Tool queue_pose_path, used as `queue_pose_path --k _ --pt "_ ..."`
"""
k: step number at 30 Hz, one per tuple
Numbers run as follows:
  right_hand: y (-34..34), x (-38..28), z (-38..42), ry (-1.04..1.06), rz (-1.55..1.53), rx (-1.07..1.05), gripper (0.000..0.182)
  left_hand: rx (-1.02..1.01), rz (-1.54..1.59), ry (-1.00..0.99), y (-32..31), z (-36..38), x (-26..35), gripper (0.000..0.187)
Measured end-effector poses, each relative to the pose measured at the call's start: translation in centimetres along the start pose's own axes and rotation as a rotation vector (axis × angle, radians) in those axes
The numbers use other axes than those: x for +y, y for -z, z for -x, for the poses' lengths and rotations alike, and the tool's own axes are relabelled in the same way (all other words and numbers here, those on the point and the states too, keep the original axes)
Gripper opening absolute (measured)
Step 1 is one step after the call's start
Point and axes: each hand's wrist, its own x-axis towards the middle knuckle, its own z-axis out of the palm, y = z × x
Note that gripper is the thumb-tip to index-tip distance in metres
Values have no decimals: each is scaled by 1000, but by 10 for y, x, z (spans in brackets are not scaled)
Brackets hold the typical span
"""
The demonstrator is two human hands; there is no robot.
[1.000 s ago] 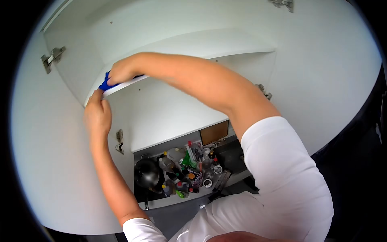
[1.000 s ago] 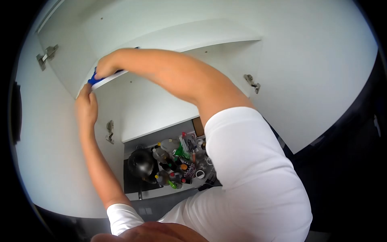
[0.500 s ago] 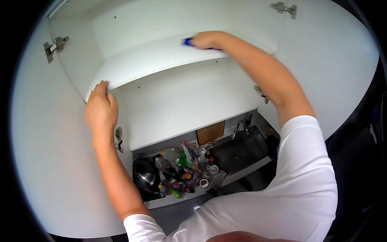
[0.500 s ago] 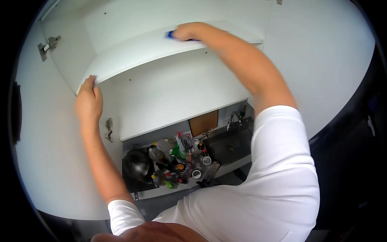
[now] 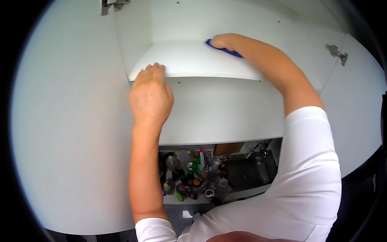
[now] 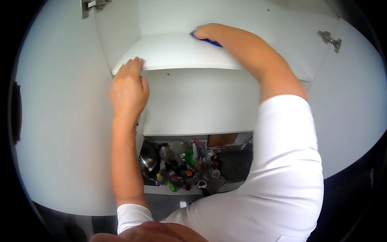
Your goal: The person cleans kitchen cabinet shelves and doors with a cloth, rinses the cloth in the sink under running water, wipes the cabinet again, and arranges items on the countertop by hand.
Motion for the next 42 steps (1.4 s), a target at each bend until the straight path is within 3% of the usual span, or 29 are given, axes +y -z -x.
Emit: queue_pose_path --k 2,4,7,9,12,16,19,20,22,23,24,25,26,27,28,30,31,32,34,36,37,38,39,42 --pt "-30 -74 -23 190 182 -12 46 40 18 -46 -3 4 -4 38" --pt "-59 -123 -41 291 89 -73 50 47 8 -31 -2 5 -3 39" --pt "-75 -171 11 462 72 -181 57 55 45 19 -4 6 2 37" --pt "-75 -166 30 486 59 -215 58 53 66 32 0 5 9 34" --pt "-77 -138 62 890 117 -222 50 1 150 153 5 1 10 31" --pt "-62 -102 106 1204 151 -153 38 228 142 -98 -11 6 0 22" --pt "-61 -96 96 1187 -8 -134 35 290 38 -174 -9 4 1 22" --pt "-65 -99 90 1055 -190 -33 32 238 58 -121 -9 5 0 23" --pt "-60 -135 58 406 -972 -94 26 167 67 -62 -6 7 2 26" --pt "-50 -157 40 236 -1234 -79 21 166 65 -58 -5 8 2 26" --pt "-41 -184 22 283 -1298 82 21 165 79 -66 -4 9 2 27" --pt "-26 -220 -7 280 -1494 109 26 166 90 -75 -3 8 2 28" --pt "-11 -242 16 516 -1494 171 36 168 85 -73 -2 8 2 28" --pt "-13 -260 33 770 -1372 367 48 144 91 -70 -1 8 1 29" --pt "-29 -280 38 773 -1354 476 57 121 96 -67 0 7 0 30" --pt "-75 -242 78 965 -1269 376 59 115 93 -90 5 7 -1 31" --pt "-95 -227 74 1009 -1298 158 58 118 95 -111 6 8 -4 33" --pt "-105 -209 68 1049 -1190 102 59 142 99 -109 4 2 -7 33" --pt "-102 -208 53 962 -1104 58 61 131 125 -114 -1 7 -8 34" --pt "-69 -247 3 960 -1108 422 52 114 128 -97 -1 8 -4 35" --pt "-39 -252 -7 953 -1047 452 36 99 125 -83 1 8 -3 36" --pt "-9 -259 -39 1103 -889 611 28 102 125 -84 1 8 -4 36" --pt "9 -260 -54 1156 -549 946 26 106 127 -81 1 8 -5 35" --pt "9 -247 -99 1095 -321 1010 33 89 141 -44 3 13 3 35"
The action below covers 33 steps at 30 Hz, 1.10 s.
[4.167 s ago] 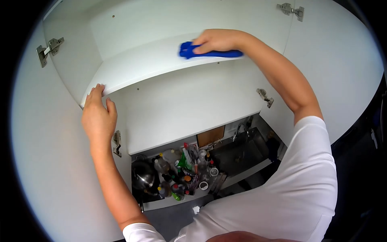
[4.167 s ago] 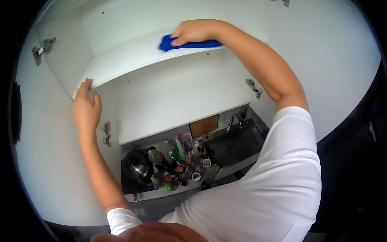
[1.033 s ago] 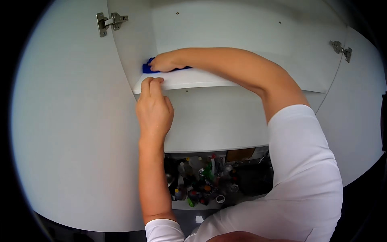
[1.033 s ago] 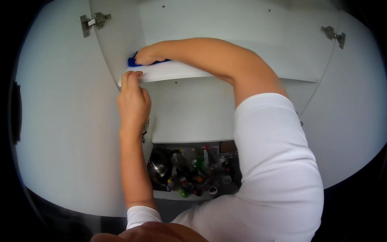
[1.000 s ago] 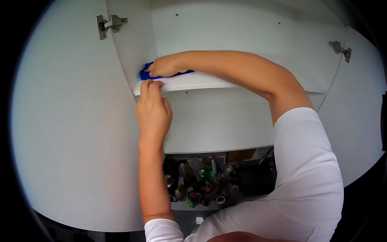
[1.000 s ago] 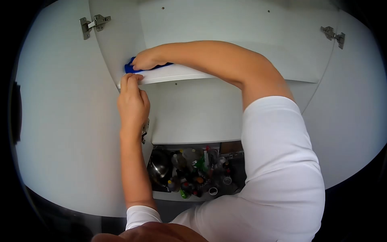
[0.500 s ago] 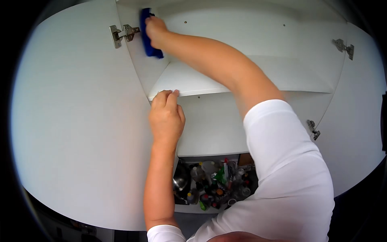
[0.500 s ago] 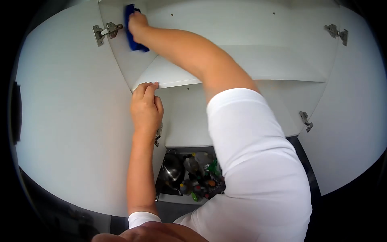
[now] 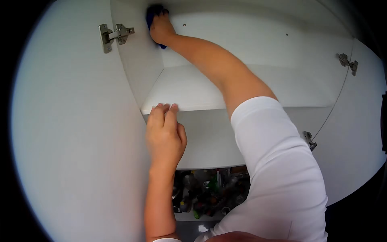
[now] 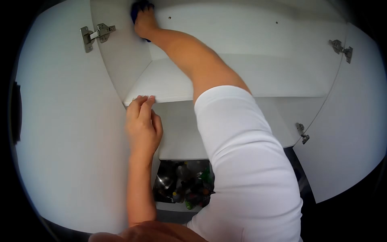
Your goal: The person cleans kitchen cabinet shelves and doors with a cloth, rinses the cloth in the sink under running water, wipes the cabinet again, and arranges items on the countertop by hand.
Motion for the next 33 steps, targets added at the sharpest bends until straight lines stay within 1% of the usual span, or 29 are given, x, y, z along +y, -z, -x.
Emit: queue_pose_path --k 2,3,5,6,7,8,10,11,12,13,14,15,16,17,19,20,21,22,23,24,25,26,27,28,29,31,32,33 --pt "-1 25 23 156 704 -47 46 -7 -1 33 -2 0 -1 33" --pt "0 27 23 154 708 -45 46 -7 2 30 -2 -1 -1 33" --pt "10 26 20 188 793 -186 56 -20 -30 41 2 -3 5 31" --pt "29 25 19 284 962 -256 55 -49 -42 67 5 -5 10 31" --pt "48 38 19 393 956 -219 56 -54 -23 52 6 -7 11 31" --pt "72 55 18 393 966 -227 56 -61 -62 64 5 -8 12 30" --pt "145 84 34 361 996 -244 56 -72 -70 69 4 -6 11 29" --pt "194 102 46 334 1016 -247 58 -63 -81 71 3 -6 9 28" --pt "247 125 66 381 1061 -141 54 -63 -92 77 2 -4 9 28" --pt "291 151 89 222 1100 -234 58 -71 -70 75 1 -2 10 28" --pt "341 193 109 124 1207 -237 62 -63 -64 67 1 -2 10 28" --pt "383 196 128 -240 1192 -225 65 -51 -62 64 1 -2 10 28" --pt "416 192 134 -638 1051 -95 70 -65 -77 67 1 -1 11 30" --pt "447 253 140 -788 1205 -205 73 -64 -65 69 2 0 14 30" --pt "451 359 104 -1100 1118 -113 83 -71 -109 76 4 -1 17 32" --pt "428 320 84 -1078 1243 -216 74 -68 -103 71 4 -1 18 32" --pt "384 274 64 -933 1375 -329 65 -78 -91 84 4 -1 18 33" --pt "342 242 50 -778 1440 -372 58 -91 -74 92 3 -2 18 34" --pt "302 209 44 -605 1446 -342 52 -99 -57 79 5 -3 18 34" --pt "254 172 57 -269 1486 52 53 -136 -69 87 8 -6 17 35" --pt "239 156 62 -149 1112 -78 62 -172 -77 99 9 -7 19 36" --pt "224 140 67 -96 716 -229 74 -186 -51 90 9 -5 20 36" --pt "220 123 89 -20 673 -261 72 -185 -90 72 9 -4 18 36" --pt "223 135 100 156 739 -321 68 -170 -135 62 7 -4 18 37" --pt "236 151 106 373 803 -301 61 -178 -120 59 6 -3 20 37" --pt "296 179 109 465 771 -456 56 -152 -130 81 3 -2 21 37" --pt "331 183 115 347 724 -431 54 -157 -141 99 1 0 19 36" --pt "370 211 119 333 817 -397 51 -167 -133 109 0 0 18 36"
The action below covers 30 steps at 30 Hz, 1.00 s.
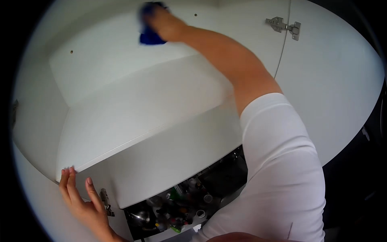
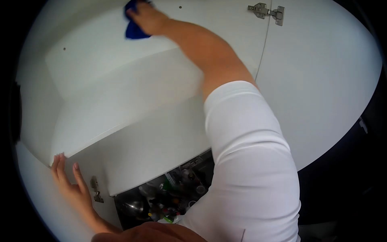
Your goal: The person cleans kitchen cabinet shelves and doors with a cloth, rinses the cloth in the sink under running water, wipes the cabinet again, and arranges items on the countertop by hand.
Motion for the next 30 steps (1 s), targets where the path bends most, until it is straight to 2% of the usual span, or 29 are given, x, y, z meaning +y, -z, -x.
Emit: queue_pose_path --k 1,2,3,4,8,10,12,14,15,17,18,19,21,22,26,27,28,29,30 --pt "14 35 24 -109 220 -26 51 3 4 -9 -1 0 -2 37" --pt "27 74 42 -312 555 -213 65 4 7 -21 -2 0 -3 38" --pt "49 96 50 -478 742 -381 66 0 5 -10 -3 1 -4 39" --pt "55 126 68 -604 662 -438 65 -10 12 -5 -4 1 -6 39" --pt "64 128 84 -586 809 -581 65 -59 -44 -14 -6 5 -13 41" --pt "89 67 92 -555 910 -898 66 -35 -90 -36 -7 6 -19 40" --pt "97 12 134 -370 799 -959 43 -38 -61 -30 -9 8 -23 40" --pt "63 37 190 -267 648 -952 38 -14 -63 -33 -11 9 -26 40" --pt "74 48 180 -257 672 -956 38 -22 -36 -10 -10 8 -24 40" --pt "104 67 162 -314 437 -1232 38 -11 -27 -7 -9 9 -27 41" --pt "124 81 143 -91 515 -1261 31 -3 -33 -7 -12 9 -27 41" --pt "155 82 118 -95 523 -1279 31 -10 -15 -9 -14 9 -25 41" --pt "184 79 61 -223 1122 -1194 68 -25 -41 46 -18 11 -33 42" --pt "169 77 67 -218 1119 -1184 68 -22 -50 53 -17 11 -37 42" --pt "131 47 166 -579 444 -874 62 -22 -22 8 -21 10 -41 43" --pt "150 5 153 -558 426 -1240 67 -18 -19 -2 -20 12 -43 44" --pt "160 9 155 -568 429 -1247 67 -22 -10 -10 -20 11 -44 44" --pt "172 16 158 -338 397 -1262 54 -18 -72 -10 -20 11 -44 43" --pt "171 32 155 -296 411 -1307 43 -19 -137 -11 -21 11 -45 43"
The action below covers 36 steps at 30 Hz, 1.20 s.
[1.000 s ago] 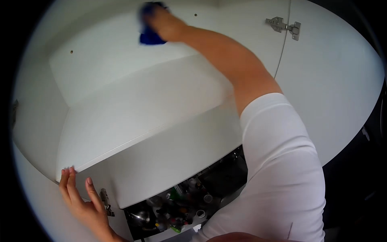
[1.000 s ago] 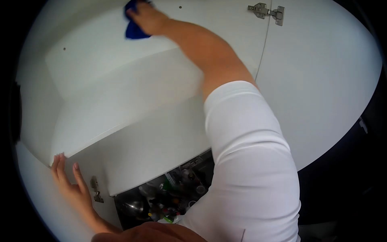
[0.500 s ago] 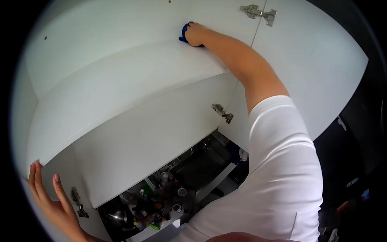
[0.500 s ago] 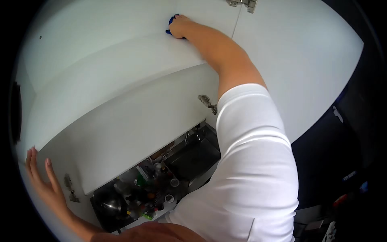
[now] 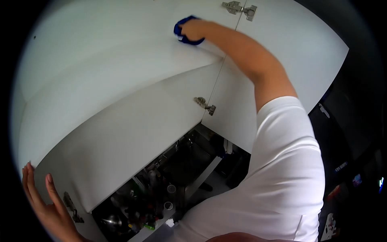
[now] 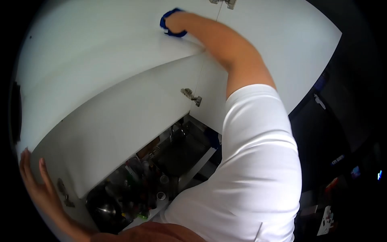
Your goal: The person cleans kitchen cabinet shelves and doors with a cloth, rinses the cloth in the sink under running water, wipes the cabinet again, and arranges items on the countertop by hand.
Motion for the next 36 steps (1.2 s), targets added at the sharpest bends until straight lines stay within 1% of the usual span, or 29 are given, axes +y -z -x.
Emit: queue_pose_path --k 1,2,3,5,6,8,9,10,11,13,14,15,16,17,18,20,22,23,24,25,27,28,29,30,31,32,33,34,36 --pt "1 14 -8 29 41 -31 36 -21 -5 -14 2 1 4 43" --pt "-15 24 -9 38 21 -43 36 -24 43 27 6 0 11 43" --pt "-34 37 -1 -31 -77 359 35 -16 87 65 10 -2 15 42" --pt "-36 30 18 -29 -134 469 37 -10 63 23 14 -4 15 42" --pt "-32 13 40 48 -98 165 41 -8 57 -10 15 -4 16 42" --pt "-91 -18 55 96 -377 528 41 5 84 -28 18 -7 19 40" --pt "-81 -25 63 90 -388 536 41 -7 90 -8 21 -7 23 40" --pt "-54 -30 66 5 -525 280 41 -14 92 16 24 -8 25 39" --pt "-32 -36 68 -76 -661 20 41 2 132 -11 26 -8 26 37" --pt "-7 -62 58 -131 -1538 -143 37 20 136 -27 28 -6 28 37" --pt "18 -86 61 -2 -1593 -131 32 38 159 -25 28 -5 31 37" --pt "52 -118 78 52 -1588 -65 37 47 165 -40 30 -5 32 36" --pt "75 -133 87 200 -1550 -34 42 53 163 -53 29 -7 32 36" --pt "90 -146 93 127 -1329 96 45 52 173 -51 29 -8 32 36" --pt "83 -139 97 133 -1342 104 45 46 174 -46 33 -6 33 35" --pt "63 -117 102 438 -1074 194 47 40 168 -33 38 -5 37 34" --pt "17 -75 111 286 -733 185 46 35 158 -8 37 -6 36 33" --pt "-21 -58 111 151 -634 219 46 51 188 -37 33 -7 31 32" --pt "-57 -46 113 91 -669 366 44 66 213 -68 31 -8 27 31" --pt "-38 -64 119 120 -682 375 44 62 183 -57 32 -9 25 31" --pt "-3 -93 132 -97 -858 262 42 62 176 -79 34 -11 25 28" --pt "6 -119 94 66 -510 317 44 50 180 -79 35 -11 24 28" --pt "45 -167 99 45 -894 422 37 87 208 -46 32 -11 26 30" --pt "97 -211 104 264 -732 395 31 124 244 -19 29 -8 30 31" --pt "143 -259 112 367 -856 452 29 126 232 -29 28 -1 38 31" --pt "190 -306 122 480 -973 499 28 249 205 -7 28 4 48 34" --pt "230 -346 130 522 -1010 536 28 375 177 16 28 8 56 36" --pt "254 -365 148 663 -946 550 29 386 164 5 29 14 60 36" --pt "250 -358 167 657 -946 581 29 460 202 29 29 30 63 38"
